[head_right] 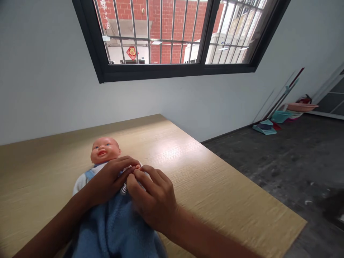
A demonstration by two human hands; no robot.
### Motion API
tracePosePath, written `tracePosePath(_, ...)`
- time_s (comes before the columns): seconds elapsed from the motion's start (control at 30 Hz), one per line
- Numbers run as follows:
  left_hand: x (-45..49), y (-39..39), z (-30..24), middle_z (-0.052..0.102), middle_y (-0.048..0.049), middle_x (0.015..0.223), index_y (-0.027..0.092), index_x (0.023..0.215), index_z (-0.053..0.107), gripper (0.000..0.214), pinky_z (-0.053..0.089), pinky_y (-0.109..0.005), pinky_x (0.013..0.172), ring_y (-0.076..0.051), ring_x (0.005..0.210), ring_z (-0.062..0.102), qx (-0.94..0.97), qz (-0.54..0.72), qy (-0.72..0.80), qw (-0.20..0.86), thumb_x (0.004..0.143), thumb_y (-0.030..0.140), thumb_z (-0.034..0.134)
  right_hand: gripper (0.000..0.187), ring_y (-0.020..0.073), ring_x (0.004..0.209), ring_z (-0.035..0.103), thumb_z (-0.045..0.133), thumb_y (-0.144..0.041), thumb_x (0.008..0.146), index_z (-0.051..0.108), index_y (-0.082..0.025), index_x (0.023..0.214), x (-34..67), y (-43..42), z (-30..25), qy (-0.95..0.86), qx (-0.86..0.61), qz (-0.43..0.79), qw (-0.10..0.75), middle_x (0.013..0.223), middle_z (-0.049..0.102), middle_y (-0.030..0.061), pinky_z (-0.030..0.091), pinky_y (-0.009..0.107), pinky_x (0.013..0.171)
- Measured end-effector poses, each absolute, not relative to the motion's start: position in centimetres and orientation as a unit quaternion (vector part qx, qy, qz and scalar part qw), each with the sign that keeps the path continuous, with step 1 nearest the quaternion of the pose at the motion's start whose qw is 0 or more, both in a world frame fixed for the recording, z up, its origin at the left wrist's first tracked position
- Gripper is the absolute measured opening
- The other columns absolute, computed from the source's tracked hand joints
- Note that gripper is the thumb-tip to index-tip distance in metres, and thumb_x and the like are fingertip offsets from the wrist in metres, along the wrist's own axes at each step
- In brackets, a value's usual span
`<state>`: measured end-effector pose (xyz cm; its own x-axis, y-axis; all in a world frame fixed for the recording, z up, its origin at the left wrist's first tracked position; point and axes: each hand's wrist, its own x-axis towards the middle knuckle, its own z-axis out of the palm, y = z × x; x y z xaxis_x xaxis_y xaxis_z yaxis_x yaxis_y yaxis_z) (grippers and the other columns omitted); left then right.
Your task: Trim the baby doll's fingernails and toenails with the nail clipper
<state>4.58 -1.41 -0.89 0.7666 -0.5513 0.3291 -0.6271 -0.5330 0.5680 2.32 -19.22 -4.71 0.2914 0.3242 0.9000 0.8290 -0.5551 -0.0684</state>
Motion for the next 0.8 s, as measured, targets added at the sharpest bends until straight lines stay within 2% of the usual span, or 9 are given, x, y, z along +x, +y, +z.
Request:
tracePosePath(0.1,4.5,-1.4,-0.8,0.066,-0.0027,0.096,0.020,0.101,0.064,0.023,0.046,-0.030,0.079,-0.016,0.086,0.060,0.877,0.051,-0.331,0.344,0.105,0.025,0.042,0.027,0.0215,0.090,0.070,0.060,-0.012,0.086,0.057,-0.017,0.112,2.4,-19.6,-5.1,-0.358,-0.720,-0.410,0.431,0.096,0.071,0.0075,0.060,0.037,0.078)
tracePosePath(0.2,4.5,-1.4,-0.7,0.066,-0.0025,0.096,0.020,0.100,0.065,0.025,0.045,-0.030,0.077,-0.016,0.085,0.060,0.881,0.053,-0.327,0.338,0.105,0.026,0.041,0.033,0.0192,0.091,0.070,0.061,-0.011,0.084,0.054,-0.020,0.115,2.5,-19.8,-5.6,-0.342,-0.693,-0.391,0.501,0.098,0.070,0.0055,0.061,0.033,0.077)
tracePosePath(0.37,4.7,-1.5,-0.8,0.066,-0.0026,0.095,0.020,0.098,0.066,0.025,0.045,-0.030,0.078,-0.017,0.086,0.060,0.881,0.063,-0.327,0.337,0.104,0.025,0.043,0.038,0.0223,0.098,0.070,0.064,-0.009,0.081,0.054,-0.020,0.116,3.1,-19.9,-6.2,-0.386,-0.660,-0.402,0.503,0.101,0.070,0.0069,0.063,0.039,0.081)
tracePosePath(0.8,4.6,-1.3,-0.9,0.065,-0.0007,0.092,0.020,0.094,0.063,0.025,0.044,-0.030,0.078,-0.015,0.083,0.059,0.875,0.068,-0.335,0.342,0.105,0.025,0.042,0.038,0.0204,0.101,0.067,0.060,-0.002,0.082,0.056,-0.017,0.116,3.2,-19.9,-6.6,-0.390,-0.671,-0.390,0.496,0.105,0.069,0.0077,0.059,0.037,0.088)
